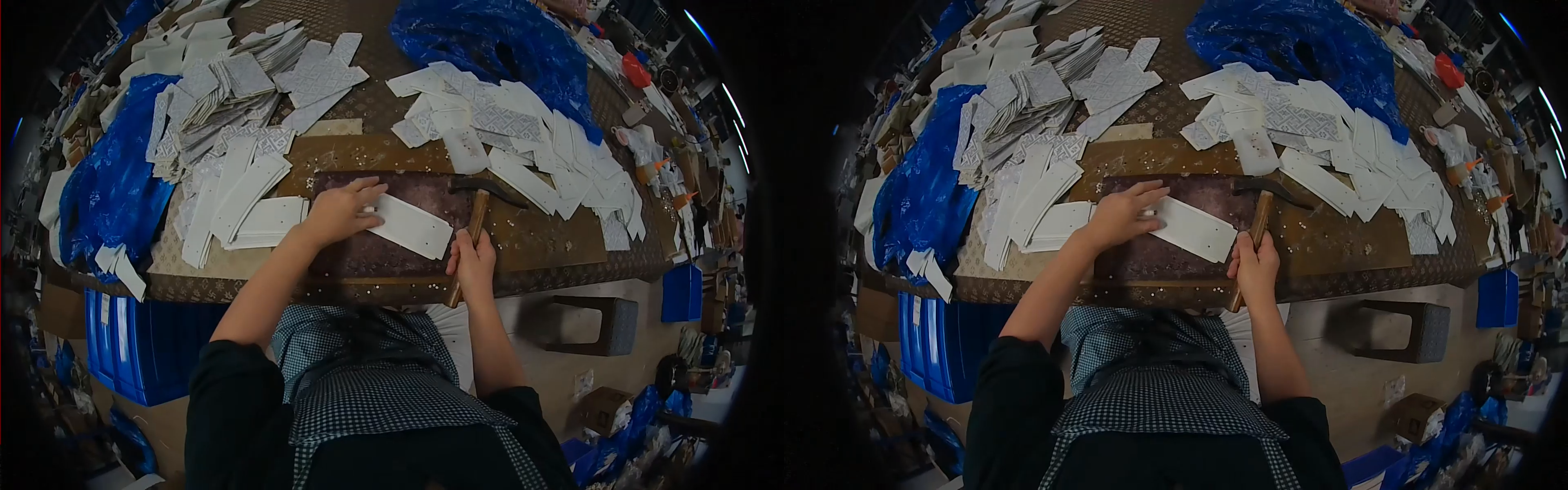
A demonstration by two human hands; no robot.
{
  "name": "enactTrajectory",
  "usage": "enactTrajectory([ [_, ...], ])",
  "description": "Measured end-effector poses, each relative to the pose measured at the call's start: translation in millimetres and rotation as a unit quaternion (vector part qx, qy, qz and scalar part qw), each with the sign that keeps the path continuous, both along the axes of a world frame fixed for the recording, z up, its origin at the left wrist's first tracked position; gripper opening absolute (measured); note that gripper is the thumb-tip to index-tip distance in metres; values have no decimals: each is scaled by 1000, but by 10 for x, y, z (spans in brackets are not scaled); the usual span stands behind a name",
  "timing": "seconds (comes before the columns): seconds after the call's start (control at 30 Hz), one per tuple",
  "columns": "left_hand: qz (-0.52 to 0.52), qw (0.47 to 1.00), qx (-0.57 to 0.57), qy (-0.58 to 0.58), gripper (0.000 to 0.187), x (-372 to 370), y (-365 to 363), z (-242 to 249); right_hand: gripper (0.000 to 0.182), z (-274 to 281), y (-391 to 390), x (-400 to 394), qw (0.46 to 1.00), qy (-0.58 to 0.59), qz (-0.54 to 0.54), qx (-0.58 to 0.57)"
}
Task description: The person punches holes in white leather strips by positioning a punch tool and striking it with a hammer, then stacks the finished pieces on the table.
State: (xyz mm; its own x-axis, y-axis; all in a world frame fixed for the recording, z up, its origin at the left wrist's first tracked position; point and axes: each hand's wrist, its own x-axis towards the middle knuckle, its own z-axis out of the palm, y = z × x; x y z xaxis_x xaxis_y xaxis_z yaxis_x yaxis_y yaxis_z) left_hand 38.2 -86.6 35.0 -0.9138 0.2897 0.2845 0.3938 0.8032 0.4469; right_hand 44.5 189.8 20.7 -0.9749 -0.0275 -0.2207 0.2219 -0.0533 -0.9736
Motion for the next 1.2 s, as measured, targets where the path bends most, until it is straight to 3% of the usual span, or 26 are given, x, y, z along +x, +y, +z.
enactTrajectory([
  [0.2,31,994,-83,-57,47,109,28,40,19,-14,19,3,1000,-2,-12,-17],
  [0.4,115,991,-43,-48,41,362,119,33,18,-38,26,13,999,25,21,27],
  [0.5,150,971,178,-52,36,366,81,38,17,78,-73,102,997,61,31,18],
  [0.6,201,834,497,-133,30,307,-41,-125,19,218,-275,128,997,30,73,-16],
  [0.63,168,783,593,-84,27,273,0,-172,20,205,-344,111,995,28,91,-29],
  [0.73,223,778,585,-46,22,303,29,-222,17,185,-545,81,993,21,109,-46],
  [0.83,265,860,436,-3,18,426,-114,-324,18,62,-602,96,994,30,109,-3],
  [0.93,286,897,336,4,18,478,-153,-250,18,32,-632,112,995,28,99,13],
  [1.2,250,910,331,21,14,315,-13,-234,18,67,-641,112,995,25,99,12],
])
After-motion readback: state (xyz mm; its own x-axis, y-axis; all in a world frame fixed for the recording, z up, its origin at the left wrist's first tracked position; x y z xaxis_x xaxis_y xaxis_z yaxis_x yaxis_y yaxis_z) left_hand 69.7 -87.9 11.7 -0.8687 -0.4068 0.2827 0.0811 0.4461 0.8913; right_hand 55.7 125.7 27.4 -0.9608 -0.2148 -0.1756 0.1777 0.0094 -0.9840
